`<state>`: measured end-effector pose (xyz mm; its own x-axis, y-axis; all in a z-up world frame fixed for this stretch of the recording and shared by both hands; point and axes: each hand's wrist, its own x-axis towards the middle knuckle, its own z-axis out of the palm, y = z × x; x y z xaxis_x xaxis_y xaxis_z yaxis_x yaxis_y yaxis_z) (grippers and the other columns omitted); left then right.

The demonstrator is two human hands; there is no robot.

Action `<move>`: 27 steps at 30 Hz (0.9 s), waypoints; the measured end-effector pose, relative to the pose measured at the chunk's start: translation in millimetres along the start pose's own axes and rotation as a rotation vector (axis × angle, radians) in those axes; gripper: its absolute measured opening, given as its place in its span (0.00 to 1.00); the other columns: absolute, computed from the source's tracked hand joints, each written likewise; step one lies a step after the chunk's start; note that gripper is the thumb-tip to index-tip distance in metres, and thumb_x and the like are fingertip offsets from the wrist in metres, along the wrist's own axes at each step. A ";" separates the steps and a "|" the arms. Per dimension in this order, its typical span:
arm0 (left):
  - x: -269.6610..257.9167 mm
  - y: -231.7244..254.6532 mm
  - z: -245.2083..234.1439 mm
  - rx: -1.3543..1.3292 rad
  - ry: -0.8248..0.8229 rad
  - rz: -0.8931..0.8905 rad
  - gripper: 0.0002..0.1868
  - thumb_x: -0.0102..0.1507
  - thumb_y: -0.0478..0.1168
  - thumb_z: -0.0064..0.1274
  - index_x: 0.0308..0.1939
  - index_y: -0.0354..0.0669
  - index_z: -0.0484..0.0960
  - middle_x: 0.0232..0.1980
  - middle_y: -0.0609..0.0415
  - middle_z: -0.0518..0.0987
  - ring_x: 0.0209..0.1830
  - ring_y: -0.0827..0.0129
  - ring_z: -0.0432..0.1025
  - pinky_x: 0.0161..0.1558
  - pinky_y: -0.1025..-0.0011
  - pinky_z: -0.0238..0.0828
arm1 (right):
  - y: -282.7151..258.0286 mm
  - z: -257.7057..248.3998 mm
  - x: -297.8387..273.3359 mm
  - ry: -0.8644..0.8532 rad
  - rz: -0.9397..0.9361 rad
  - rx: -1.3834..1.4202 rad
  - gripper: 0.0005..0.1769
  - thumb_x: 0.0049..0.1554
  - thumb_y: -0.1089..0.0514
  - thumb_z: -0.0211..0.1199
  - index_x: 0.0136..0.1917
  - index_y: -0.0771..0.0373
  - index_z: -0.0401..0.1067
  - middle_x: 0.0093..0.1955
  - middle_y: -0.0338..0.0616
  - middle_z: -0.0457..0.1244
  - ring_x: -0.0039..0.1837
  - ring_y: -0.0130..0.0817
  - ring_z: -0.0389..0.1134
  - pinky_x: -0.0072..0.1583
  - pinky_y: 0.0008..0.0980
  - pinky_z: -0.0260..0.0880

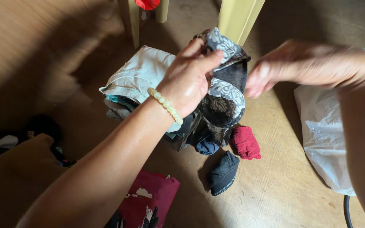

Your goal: The person organizes a pile of clothes on the floor by sorting through various garments and placing them into a container.

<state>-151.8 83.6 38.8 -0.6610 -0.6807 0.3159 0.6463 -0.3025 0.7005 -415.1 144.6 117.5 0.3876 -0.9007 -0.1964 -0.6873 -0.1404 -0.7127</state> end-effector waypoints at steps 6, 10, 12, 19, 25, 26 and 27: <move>-0.4 -3.1 8.4 0.433 0.044 0.122 0.16 0.65 0.28 0.55 0.56 0.37 0.74 0.49 0.55 0.80 0.47 0.75 0.75 0.51 0.74 0.75 | -10.9 32.0 21.0 0.216 0.061 0.283 0.16 0.54 0.59 0.66 0.56 0.62 0.79 0.48 0.44 0.74 0.51 0.33 0.73 0.60 0.33 0.72; -0.8 4.5 4.2 0.726 0.056 0.083 0.06 0.66 0.31 0.59 0.46 0.33 0.81 0.38 0.55 0.78 0.35 0.77 0.69 0.37 0.75 0.67 | -3.0 24.9 20.3 0.294 -0.181 0.706 0.07 0.65 0.64 0.64 0.57 0.68 0.75 0.50 0.41 0.69 0.53 0.29 0.67 0.59 0.32 0.66; -2.3 7.2 6.2 0.757 0.021 0.042 0.03 0.65 0.33 0.56 0.39 0.35 0.83 0.34 0.58 0.83 0.31 0.80 0.72 0.35 0.79 0.73 | -3.5 25.2 20.7 0.313 -0.203 0.800 0.07 0.65 0.63 0.62 0.56 0.66 0.75 0.50 0.40 0.69 0.54 0.30 0.69 0.61 0.32 0.69; -7.6 9.7 21.5 1.160 0.141 0.286 0.04 0.66 0.36 0.58 0.40 0.39 0.84 0.33 0.59 0.85 0.31 0.81 0.77 0.36 0.79 0.75 | 1.1 30.0 24.7 0.370 -0.166 0.766 0.10 0.66 0.61 0.62 0.59 0.67 0.75 0.50 0.40 0.70 0.52 0.28 0.69 0.57 0.27 0.71; -8.0 8.2 13.6 1.266 -0.002 0.609 0.19 0.72 0.42 0.58 0.63 0.37 0.75 0.61 0.45 0.79 0.62 0.64 0.74 0.61 0.68 0.73 | 17.1 30.2 21.4 0.296 -0.033 0.708 0.13 0.61 0.59 0.64 0.57 0.67 0.77 0.49 0.41 0.71 0.49 0.26 0.72 0.53 0.28 0.71; -6.9 7.6 14.0 1.110 -0.022 0.284 0.21 0.70 0.48 0.55 0.61 0.39 0.76 0.58 0.45 0.82 0.58 0.61 0.77 0.58 0.67 0.75 | 20.4 29.1 20.6 0.296 -0.033 0.709 0.13 0.61 0.59 0.64 0.57 0.67 0.77 0.49 0.41 0.71 0.49 0.26 0.72 0.53 0.28 0.71; -6.0 7.4 14.4 0.938 -0.056 -0.033 0.24 0.67 0.54 0.52 0.59 0.41 0.77 0.55 0.45 0.84 0.53 0.60 0.79 0.54 0.65 0.78 | 24.0 27.5 20.1 0.261 -0.058 0.720 0.14 0.61 0.58 0.65 0.57 0.67 0.78 0.48 0.42 0.71 0.48 0.28 0.72 0.53 0.29 0.72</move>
<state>-148.5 95.0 51.3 -0.7067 -0.6407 0.3003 0.0722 0.3569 0.9314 -406.9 134.4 78.0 0.1922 -0.9804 -0.0434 -0.0659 0.0312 -0.9973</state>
